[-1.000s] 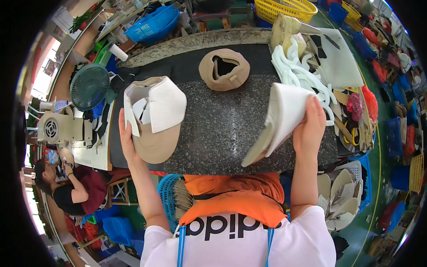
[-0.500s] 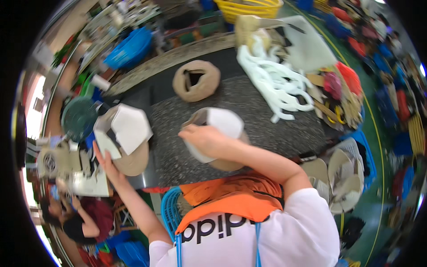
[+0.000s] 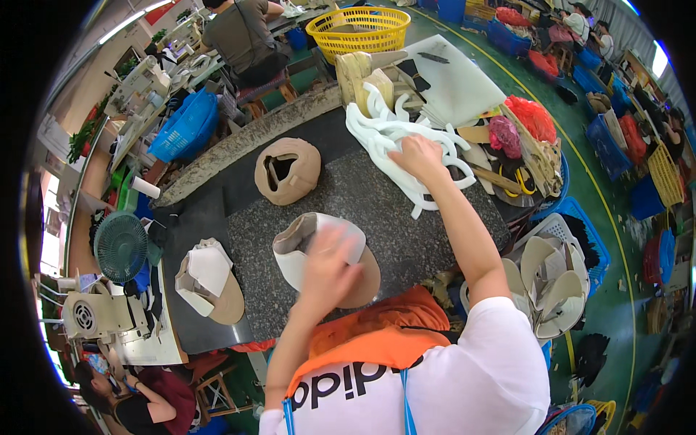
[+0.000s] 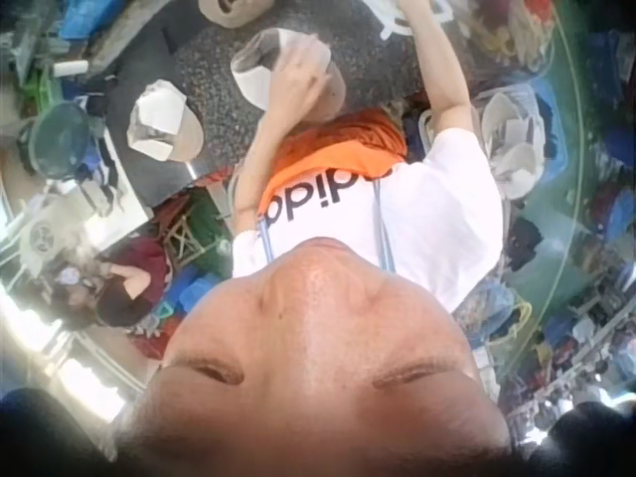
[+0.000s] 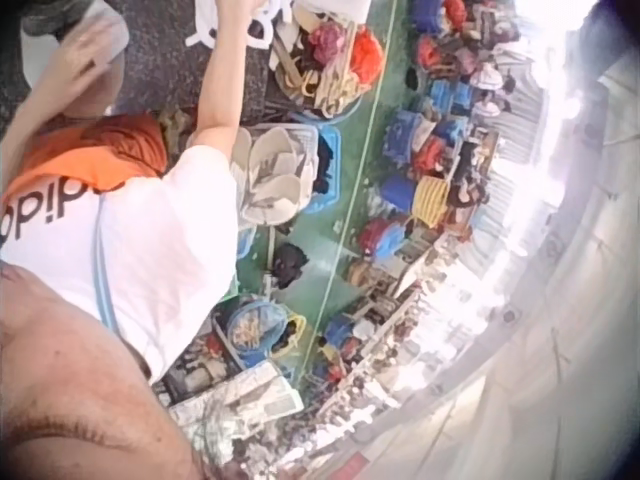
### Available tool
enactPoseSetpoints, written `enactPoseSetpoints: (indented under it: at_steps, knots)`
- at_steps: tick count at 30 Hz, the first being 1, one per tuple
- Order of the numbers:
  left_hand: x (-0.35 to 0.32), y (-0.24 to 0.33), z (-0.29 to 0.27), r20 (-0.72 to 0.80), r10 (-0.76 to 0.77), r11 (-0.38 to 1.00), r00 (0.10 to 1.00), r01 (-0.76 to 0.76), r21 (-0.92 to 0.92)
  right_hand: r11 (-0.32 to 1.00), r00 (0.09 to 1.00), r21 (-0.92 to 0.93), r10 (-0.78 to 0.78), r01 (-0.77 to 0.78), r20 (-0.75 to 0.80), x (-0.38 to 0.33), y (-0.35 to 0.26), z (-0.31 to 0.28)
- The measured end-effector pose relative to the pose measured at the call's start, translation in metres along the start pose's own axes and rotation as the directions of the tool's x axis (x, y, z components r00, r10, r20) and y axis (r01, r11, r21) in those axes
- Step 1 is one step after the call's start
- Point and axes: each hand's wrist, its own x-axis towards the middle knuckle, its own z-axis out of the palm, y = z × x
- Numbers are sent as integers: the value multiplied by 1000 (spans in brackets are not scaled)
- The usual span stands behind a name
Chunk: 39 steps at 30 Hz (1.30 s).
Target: The person assembles shoe components by picking up foam padding strips, inserting them into fabric shoe linings, and folding the fabric over the padding by hand.
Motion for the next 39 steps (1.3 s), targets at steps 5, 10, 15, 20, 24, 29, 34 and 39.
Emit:
enactPoseSetpoints:
  at_steps: [5, 10, 15, 20, 24, 29, 34, 39]
  knots:
    - [65, -25, 98, 2, -1, 1000, 1000, 1, -1, 947, 916, -110, -321, 302, -240, -39, -14, -4]
    - [89, -17, 117, 121, 59, 996, 991, -66, 52, 956, 947, 167, -194, 241, -256, -55, 20, 20]
    - [89, -17, 122, 184, 1, 987, 983, -30, 156, 953, 927, 231, -104, 196, -360, -53, 15, 26]
    - [94, -15, 120, 259, -65, 977, 964, 8, 213, 555, 815, 813, 383, 174, -436, -30, 35, 6]
    - [92, -6, 104, 80, -177, 962, 981, 190, -196, 520, 855, 831, 323, 198, -406, -52, 20, -45]
    - [77, 15, 61, 105, -502, 150, 859, 206, -967, 244, 995, 968, -63, -54, 72, -108, -33, -37]
    - [41, 10, 19, 136, -555, -102, 821, 95, -990, 626, 950, 722, -110, 294, -291, -83, -40, -45]
    - [32, 18, 10, 137, -617, 45, 775, 208, -977, 335, 973, 940, -232, 64, 16, -104, -85, -45]
